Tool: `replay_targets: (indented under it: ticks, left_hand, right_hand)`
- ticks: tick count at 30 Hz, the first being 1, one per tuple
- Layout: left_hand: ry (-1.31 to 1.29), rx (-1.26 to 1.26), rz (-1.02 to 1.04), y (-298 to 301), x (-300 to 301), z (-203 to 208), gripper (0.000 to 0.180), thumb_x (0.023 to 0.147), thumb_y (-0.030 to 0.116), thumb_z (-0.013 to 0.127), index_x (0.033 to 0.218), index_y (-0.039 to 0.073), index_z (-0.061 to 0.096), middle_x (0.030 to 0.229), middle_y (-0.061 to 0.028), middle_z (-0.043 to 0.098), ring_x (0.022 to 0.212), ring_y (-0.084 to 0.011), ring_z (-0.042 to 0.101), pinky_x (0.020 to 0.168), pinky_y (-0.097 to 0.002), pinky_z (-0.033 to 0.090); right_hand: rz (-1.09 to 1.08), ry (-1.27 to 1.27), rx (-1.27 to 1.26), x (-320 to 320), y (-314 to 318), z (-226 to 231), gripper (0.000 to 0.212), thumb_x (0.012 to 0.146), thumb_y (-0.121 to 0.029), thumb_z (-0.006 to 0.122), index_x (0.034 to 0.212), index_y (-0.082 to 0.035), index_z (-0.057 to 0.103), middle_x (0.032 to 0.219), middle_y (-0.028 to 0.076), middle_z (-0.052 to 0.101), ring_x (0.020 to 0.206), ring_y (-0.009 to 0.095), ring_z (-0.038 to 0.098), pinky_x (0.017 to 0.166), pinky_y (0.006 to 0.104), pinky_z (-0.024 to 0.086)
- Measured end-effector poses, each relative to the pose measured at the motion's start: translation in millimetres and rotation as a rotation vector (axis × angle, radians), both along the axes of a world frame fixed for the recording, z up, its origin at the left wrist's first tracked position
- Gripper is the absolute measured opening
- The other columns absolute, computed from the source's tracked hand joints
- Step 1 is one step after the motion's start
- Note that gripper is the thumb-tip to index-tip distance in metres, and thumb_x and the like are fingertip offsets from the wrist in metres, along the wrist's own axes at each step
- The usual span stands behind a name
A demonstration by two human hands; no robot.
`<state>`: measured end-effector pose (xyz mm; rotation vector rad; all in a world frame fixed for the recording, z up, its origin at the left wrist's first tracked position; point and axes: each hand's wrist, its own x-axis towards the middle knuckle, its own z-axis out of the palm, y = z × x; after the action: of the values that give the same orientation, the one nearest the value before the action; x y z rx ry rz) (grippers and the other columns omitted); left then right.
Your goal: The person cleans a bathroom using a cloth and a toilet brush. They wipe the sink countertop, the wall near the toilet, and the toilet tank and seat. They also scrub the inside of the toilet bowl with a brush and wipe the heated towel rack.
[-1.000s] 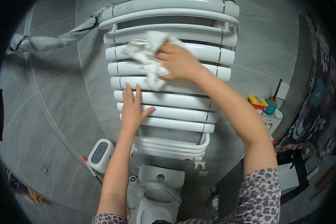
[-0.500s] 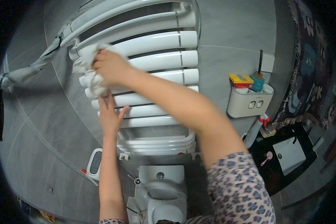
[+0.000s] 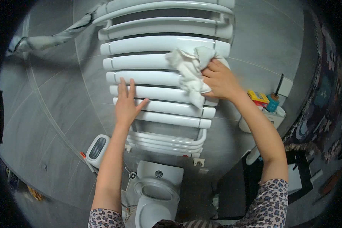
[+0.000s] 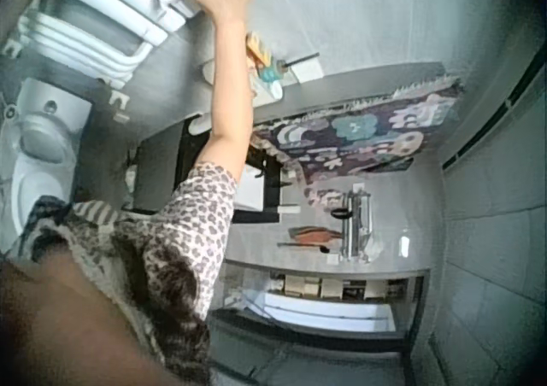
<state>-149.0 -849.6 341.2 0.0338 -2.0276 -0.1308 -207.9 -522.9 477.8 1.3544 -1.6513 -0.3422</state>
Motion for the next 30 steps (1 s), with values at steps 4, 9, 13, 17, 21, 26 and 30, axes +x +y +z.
replay_targets:
  ticks: [4, 9, 13, 17, 21, 26, 30]
  left_hand:
    - [0.006, 0.008, -0.005, -5, 2, -7, 0.084, 0.075, 0.049, 0.067, 0.143, 0.014, 0.030, 0.150, -0.0205, 0.017, 0.128, -0.0420, 0.035, 0.096, -0.0433, 0.043]
    - [-0.119, 0.187, -0.193, -28, 13, -16, 0.070, 0.076, 0.036, 0.070, 0.130, 0.001, 0.041, 0.145, -0.0225, 0.028, 0.130, -0.0387, 0.034, 0.098, -0.0427, 0.040]
    - [0.041, 0.229, -0.076, -24, 18, -42, 0.072, 0.079, 0.032, 0.068, 0.134, -0.002, 0.037, 0.143, -0.0257, 0.028, 0.135, -0.0404, 0.024, 0.106, -0.0434, 0.030]
    - [-0.112, 0.214, -0.074, -35, 23, -61, 0.070, 0.079, 0.026, 0.069, 0.135, 0.000, 0.037, 0.146, -0.0267, 0.022, 0.137, -0.0399, 0.020, 0.109, -0.0440, 0.025]
    - [-0.137, 0.336, -0.143, -55, 13, -69, 0.062, 0.081, 0.014, 0.061, 0.135, -0.003, 0.035, 0.146, -0.0258, 0.022, 0.136, -0.0388, 0.023, 0.109, -0.0422, 0.026]
    - [-0.030, 0.746, -0.242, -84, -1, -44, 0.053, 0.090, 0.014, 0.048, 0.139, 0.002, 0.033, 0.140, -0.0215, 0.038, 0.130, -0.0345, 0.037, 0.106, -0.0365, 0.031]
    - [0.061, 0.736, -0.392, -72, -2, 6, 0.048, 0.094, 0.014, 0.044, 0.140, 0.006, 0.034, 0.138, -0.0161, 0.044, 0.127, -0.0270, 0.043, 0.103, -0.0338, 0.033]
  right_hand:
    - [0.097, 0.024, 0.021, -9, -107, -4, 0.040, 0.063, -0.039, 0.067, 0.087, -0.007, 0.066, 0.106, 0.003, 0.060, 0.111, 0.024, 0.049, 0.102, 0.0383, 0.035]
    - [0.348, 0.065, -0.039, -16, -246, -9, 0.042, 0.065, -0.040, 0.066, 0.092, -0.008, 0.069, 0.111, 0.001, 0.060, 0.112, 0.022, 0.048, 0.104, 0.0359, 0.031]
    - [0.393, 0.067, -0.162, -28, -321, -20, 0.039, 0.064, -0.042, 0.063, 0.084, -0.010, 0.072, 0.109, -0.002, 0.062, 0.113, 0.021, 0.048, 0.105, 0.0360, 0.029]
    - [0.078, 0.067, -0.077, -7, -337, -28, 0.041, 0.062, -0.048, 0.067, 0.085, -0.013, 0.072, 0.101, -0.001, 0.063, 0.114, 0.018, 0.047, 0.108, 0.0378, 0.025]
    - [0.276, 0.104, -0.080, -28, -300, -41, 0.028, 0.069, -0.032, 0.064, 0.090, -0.014, 0.069, 0.100, 0.000, 0.063, 0.109, 0.018, 0.051, 0.102, 0.0341, 0.033]
    - [0.413, -0.002, -0.221, -28, -174, -63, 0.026, 0.070, -0.016, 0.060, 0.094, -0.016, 0.069, 0.091, -0.002, 0.063, 0.097, 0.018, 0.057, 0.085, 0.0327, 0.045]
    - [0.122, -0.062, -0.241, -6, -61, -59, 0.035, 0.070, -0.013, 0.064, 0.103, -0.020, 0.068, 0.096, -0.003, 0.064, 0.094, 0.019, 0.055, 0.085, 0.0358, 0.043]
